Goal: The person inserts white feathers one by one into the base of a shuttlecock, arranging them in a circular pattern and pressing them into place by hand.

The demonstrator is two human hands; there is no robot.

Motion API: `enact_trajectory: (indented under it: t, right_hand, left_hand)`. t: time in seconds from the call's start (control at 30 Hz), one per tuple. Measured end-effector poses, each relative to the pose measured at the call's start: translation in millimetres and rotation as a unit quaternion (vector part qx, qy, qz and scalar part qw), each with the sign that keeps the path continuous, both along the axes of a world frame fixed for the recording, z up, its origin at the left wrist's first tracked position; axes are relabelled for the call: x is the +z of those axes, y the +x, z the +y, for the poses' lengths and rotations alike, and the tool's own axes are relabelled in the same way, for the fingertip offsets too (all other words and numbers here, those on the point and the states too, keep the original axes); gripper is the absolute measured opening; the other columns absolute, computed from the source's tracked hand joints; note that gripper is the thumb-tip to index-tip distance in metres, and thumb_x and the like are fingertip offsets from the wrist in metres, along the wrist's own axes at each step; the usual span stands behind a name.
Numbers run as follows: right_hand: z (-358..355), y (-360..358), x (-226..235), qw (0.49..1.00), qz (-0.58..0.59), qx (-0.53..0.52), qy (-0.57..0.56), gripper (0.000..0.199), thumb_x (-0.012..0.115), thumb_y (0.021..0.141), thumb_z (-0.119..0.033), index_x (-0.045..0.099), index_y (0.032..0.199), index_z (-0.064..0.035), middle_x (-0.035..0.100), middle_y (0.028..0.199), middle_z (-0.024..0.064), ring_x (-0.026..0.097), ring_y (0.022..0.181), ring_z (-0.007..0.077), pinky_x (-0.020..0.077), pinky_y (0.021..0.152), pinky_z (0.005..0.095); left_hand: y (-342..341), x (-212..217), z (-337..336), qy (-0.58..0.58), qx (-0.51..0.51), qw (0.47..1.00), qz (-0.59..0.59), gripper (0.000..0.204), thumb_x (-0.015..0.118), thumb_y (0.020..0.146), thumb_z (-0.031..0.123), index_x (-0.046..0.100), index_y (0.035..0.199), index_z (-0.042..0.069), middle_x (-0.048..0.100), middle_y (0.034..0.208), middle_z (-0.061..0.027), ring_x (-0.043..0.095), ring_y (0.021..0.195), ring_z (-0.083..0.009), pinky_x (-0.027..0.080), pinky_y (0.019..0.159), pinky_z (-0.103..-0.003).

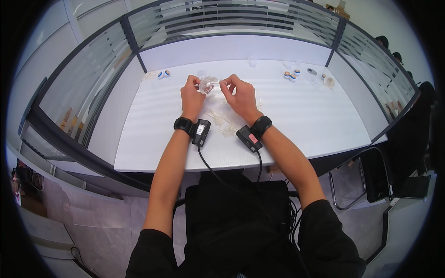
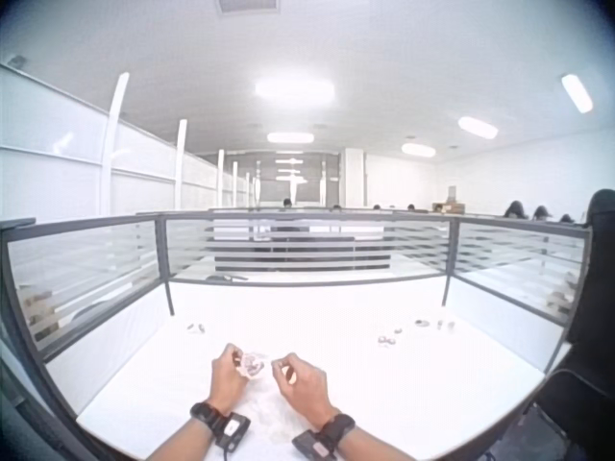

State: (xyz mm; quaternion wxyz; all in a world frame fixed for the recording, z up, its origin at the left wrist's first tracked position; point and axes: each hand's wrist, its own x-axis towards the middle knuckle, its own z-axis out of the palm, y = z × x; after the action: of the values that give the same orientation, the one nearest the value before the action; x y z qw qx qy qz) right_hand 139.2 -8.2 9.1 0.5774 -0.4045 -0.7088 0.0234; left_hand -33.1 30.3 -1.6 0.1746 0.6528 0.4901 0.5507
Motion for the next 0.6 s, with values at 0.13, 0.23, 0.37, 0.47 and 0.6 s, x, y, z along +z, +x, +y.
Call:
enact_trajectory:
  t: [0.13, 0.23, 0.37, 0.47, 0.6]
  right_hand:
    - [-1.7, -1.7, -0.1, 0.999, -0.008, 0.032, -0.006, 0.016, 0.070, 0.091, -0.021, 0.065, 0.086, -0.0071, 0.070, 0.073, 0.0049, 0.063, 0.054, 0.0185, 0.0478, 0.051, 0.0331]
    - [-0.1, -2.1, 0.3, 1.000, -0.011, 0.028, -0.004, 0.017, 0.071, 0.091, -0.022, 0.065, 0.086, -0.0069, 0.070, 0.073, 0.0051, 0.062, 0.054, 0.0185, 0.0477, 0.051, 0.0329]
    - [-0.9, -3.7, -0.5, 1.000, -0.008, 0.021, -0.007, 0.017, 0.071, 0.090, -0.022, 0.066, 0.086, -0.0071, 0.070, 0.072, 0.0053, 0.062, 0.054, 0.0185, 0.0478, 0.051, 0.0328]
    - [0.8, -3.0, -0.3, 1.000, 0.003, 0.024, -0.013, 0.017, 0.071, 0.091, -0.023, 0.066, 0.087, -0.0073, 0.070, 0.071, 0.0053, 0.063, 0.054, 0.0186, 0.0479, 0.052, 0.0330]
    - [0.6, -1.5, -1.8, 0.999, -0.005, 0.018, -0.030, 0.017, 0.070, 0.091, -0.024, 0.067, 0.088, -0.0074, 0.070, 0.072, 0.0054, 0.063, 0.055, 0.0190, 0.0483, 0.052, 0.0335]
  left_hand:
    - [-0.8, 1.6, -2.3, -0.004, -0.006, 1.000, -0.002, 0.035, 0.084, 0.079, 0.008, 0.052, 0.093, 0.002, 0.067, 0.083, -0.0104, 0.071, 0.079, -0.0227, 0.053, 0.069, -0.034]
    - [0.5, 2.4, -0.6, 0.011, -0.016, 1.000, -0.004, 0.035, 0.083, 0.079, 0.008, 0.051, 0.092, 0.002, 0.065, 0.082, -0.0090, 0.070, 0.078, -0.0210, 0.053, 0.068, -0.033]
    - [-0.8, 0.5, -2.2, 0.031, -0.020, 0.999, 0.002, 0.034, 0.083, 0.079, 0.007, 0.051, 0.092, 0.002, 0.064, 0.082, -0.0086, 0.069, 0.076, -0.0204, 0.053, 0.067, -0.032]
    - [0.3, 2.1, -1.7, 0.032, -0.036, 0.999, -0.012, 0.034, 0.083, 0.079, 0.007, 0.051, 0.091, 0.002, 0.064, 0.082, -0.0085, 0.069, 0.076, -0.0199, 0.052, 0.066, -0.032]
    - [1.7, 2.8, -4.2, 0.036, -0.044, 0.998, 0.008, 0.035, 0.083, 0.079, 0.007, 0.050, 0.090, 0.002, 0.064, 0.078, -0.0080, 0.069, 0.076, -0.0192, 0.052, 0.066, -0.032]
